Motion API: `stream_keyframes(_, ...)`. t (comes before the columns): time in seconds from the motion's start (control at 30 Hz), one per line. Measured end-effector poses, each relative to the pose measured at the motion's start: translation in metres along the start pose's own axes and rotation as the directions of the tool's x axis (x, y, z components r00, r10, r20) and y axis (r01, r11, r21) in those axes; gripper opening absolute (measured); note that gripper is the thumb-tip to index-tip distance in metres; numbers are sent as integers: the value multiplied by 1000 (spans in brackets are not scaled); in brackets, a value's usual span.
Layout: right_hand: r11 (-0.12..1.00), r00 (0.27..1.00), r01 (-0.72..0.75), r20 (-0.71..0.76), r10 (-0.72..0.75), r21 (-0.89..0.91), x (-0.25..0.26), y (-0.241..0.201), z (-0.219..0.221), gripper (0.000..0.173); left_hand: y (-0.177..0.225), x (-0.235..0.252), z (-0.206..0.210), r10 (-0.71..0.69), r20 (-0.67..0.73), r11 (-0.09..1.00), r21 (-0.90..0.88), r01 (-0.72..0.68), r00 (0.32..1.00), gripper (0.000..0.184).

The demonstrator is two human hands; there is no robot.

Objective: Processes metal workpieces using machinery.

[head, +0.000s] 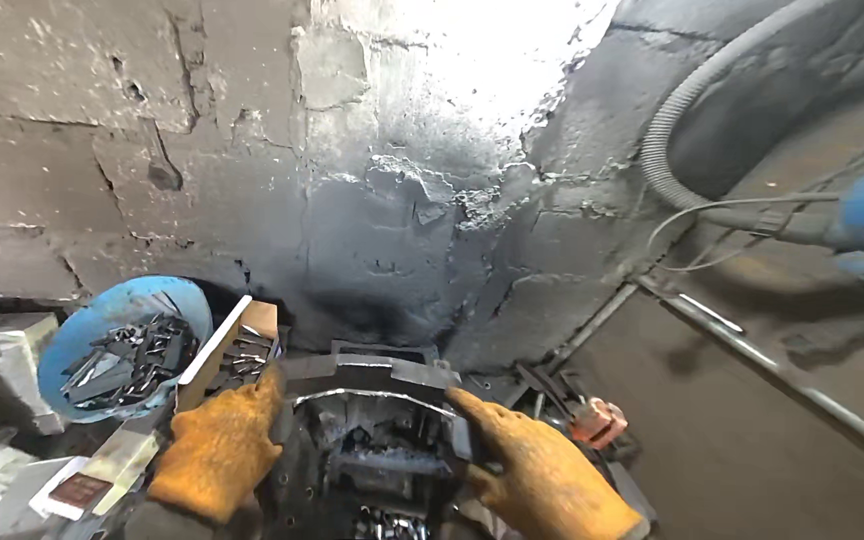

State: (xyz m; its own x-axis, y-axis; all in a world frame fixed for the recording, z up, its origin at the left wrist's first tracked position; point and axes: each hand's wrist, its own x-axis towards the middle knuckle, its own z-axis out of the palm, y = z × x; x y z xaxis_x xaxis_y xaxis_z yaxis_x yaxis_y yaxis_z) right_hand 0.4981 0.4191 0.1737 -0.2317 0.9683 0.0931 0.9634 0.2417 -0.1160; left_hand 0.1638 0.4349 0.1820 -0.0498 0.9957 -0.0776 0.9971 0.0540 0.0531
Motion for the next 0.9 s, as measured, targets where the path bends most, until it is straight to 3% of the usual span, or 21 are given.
stream_keyframes(0.1, 994, 992, 15, -126, -29, -111, 16, 15, 16, 64, 10, 30, 11, 35, 9, 999, -28, -34, 999, 83)
stream_keyframes(0.27, 978, 998, -41, -62, 29, -206, 46, 31, 16, 49, 23, 68, 9, 80, 145, 997, 5, -82, 986, 59)
stream_keyframes(0.37, 966, 966, 75, -224, -132, -248, 56, 46, 24, 38, 19, 74, 13, 124, 133, 991, 24, -128, 983, 57)
stream_keyframes(0.53, 942, 877, 182, -386, -286, -284, 65, 61, 36, 33, 11, 81, 18, 211, 60, 976, 42, -214, 976, 50)
stream_keyframes(0.67, 954, 899, 165, -359, -250, -250, 62, 59, 35, 33, 12, 81, 15, 207, 99, 977, 33, -211, 973, 50)
stream_keyframes(0.73, 972, 923, 121, -337, -184, -201, 52, 54, 33, 37, 10, 71, 19, 211, -6, 977, 15, -210, 978, 49)
stream_keyframes(0.77, 974, 907, 120, -378, -186, -192, 50, 53, 32, 42, 7, 64, 24, 227, -158, 974, 8, -228, 961, 49)
stream_keyframes(0.83, 980, 870, 123, -459, -183, -156, 50, 45, 25, 55, 0, 56, 36, 237, -491, 966, 24, -259, 838, 64)
stream_keyframes(0.87, 985, 879, 111, -450, -159, -131, 50, 37, 22, 63, -2, 53, 38, 210, -516, 973, 26, -230, 831, 78)
stream_keyframes(0.9, 989, 905, 89, -405, -130, -120, 53, 30, 21, 71, -3, 53, 37, 166, -450, 983, 6, -183, 878, 92)
